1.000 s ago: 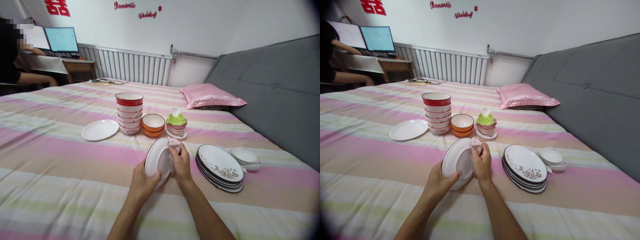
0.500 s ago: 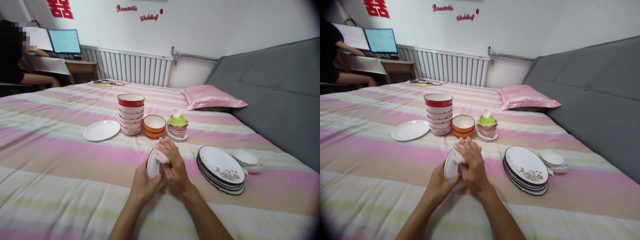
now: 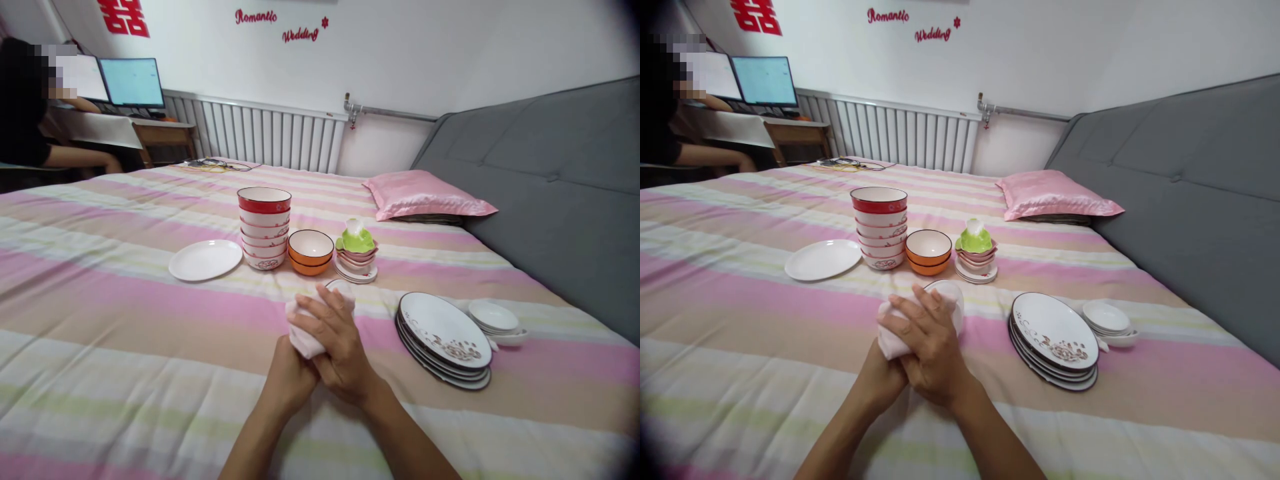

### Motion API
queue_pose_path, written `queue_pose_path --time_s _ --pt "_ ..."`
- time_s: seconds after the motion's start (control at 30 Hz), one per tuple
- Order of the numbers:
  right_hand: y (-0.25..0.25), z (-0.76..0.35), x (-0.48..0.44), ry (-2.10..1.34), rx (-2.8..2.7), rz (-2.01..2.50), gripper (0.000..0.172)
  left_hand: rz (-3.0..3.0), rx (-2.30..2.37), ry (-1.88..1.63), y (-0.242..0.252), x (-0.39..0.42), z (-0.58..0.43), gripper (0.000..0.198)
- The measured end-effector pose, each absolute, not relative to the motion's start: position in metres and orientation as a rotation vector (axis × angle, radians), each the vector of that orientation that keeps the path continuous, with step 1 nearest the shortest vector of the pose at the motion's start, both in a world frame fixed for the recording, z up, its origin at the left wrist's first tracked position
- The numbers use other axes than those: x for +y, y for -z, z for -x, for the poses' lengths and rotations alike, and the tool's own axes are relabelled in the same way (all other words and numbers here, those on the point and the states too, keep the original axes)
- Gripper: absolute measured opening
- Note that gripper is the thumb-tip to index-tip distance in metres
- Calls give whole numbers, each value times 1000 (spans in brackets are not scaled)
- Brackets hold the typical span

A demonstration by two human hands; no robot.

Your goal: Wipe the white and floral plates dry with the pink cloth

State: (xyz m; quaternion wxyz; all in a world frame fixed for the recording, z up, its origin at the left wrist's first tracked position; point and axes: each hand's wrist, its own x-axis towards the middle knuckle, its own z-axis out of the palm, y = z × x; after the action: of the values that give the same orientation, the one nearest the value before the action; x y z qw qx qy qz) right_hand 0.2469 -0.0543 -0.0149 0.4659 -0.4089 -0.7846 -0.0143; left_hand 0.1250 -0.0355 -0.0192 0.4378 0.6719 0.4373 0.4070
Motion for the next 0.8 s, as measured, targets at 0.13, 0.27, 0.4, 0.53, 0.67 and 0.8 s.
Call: queue_pose_path --time_s 0.13,0.27,0.4,0.53,0.67,0.8 --pt "17 -262 -49 -45 -1619 1040 41 -1874 940 -850 12 -39 -128 26" --pt "24 -276 -35 -371 -1170 1063 33 -1914 910 -804 9 -41 -128 40" --pt "35 -284 -20 -710 -672 1035 36 -1921 916 -791 9 -41 -128 47" --pt "41 -285 -15 -918 -328 959 34 -1905 934 -815 11 -41 -128 45" --pt "42 -284 -14 -950 -248 949 31 -1899 916 -824 11 -42 -128 45" --pt "39 -282 -20 -747 -520 1024 37 -1904 892 -814 11 -42 -128 47"
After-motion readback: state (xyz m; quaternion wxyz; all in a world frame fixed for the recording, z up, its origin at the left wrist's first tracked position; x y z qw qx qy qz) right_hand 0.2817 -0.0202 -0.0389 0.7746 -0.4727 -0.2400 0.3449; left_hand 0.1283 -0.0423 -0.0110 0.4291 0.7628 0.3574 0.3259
